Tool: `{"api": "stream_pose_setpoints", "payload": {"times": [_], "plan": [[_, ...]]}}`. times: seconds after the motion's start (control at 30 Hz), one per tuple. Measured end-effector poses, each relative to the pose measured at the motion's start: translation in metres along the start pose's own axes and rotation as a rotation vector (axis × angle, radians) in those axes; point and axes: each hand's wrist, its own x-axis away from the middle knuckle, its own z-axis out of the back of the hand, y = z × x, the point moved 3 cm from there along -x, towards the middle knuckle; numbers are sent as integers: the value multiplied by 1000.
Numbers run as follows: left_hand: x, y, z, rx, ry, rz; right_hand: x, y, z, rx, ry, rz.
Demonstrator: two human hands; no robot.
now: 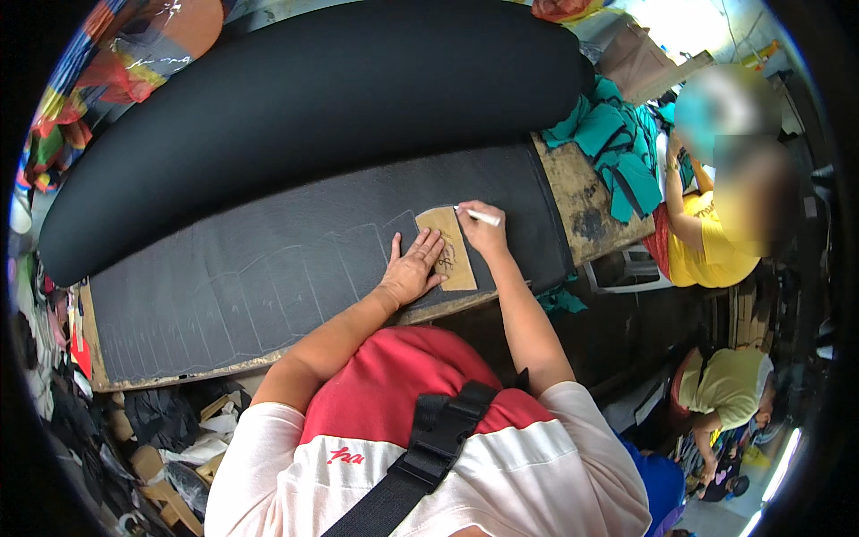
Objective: The person uses a white chalk marker to trace a pattern from a small paper template onto a large roll of black fabric. They repeatedly reposition the template, draw lines, and occasionally trim the template with scissors.
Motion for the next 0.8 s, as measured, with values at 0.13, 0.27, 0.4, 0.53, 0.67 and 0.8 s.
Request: {"api": "stream_pose_setpoints", "payload": {"times": [0.13,0.27,0.4,0.53,0.67,0.8], "plan": [[-1,0,0,-5,7,-10,61,-13,21,71,8,124],[-1,0,1,43,49,-4,128,-26,52,247,-115,-4],[-3,0,2,33,26,3,140,-30,24,-170,-263,-141],[-5,3,9,49,9,20,131,-9,29,109,-232,-306],[-18,0,28,-12,46,120,123,-4,83,146,34,-182],[-44,-8,67,82,116,256,101,-21,92,-330,63,-420]]}}
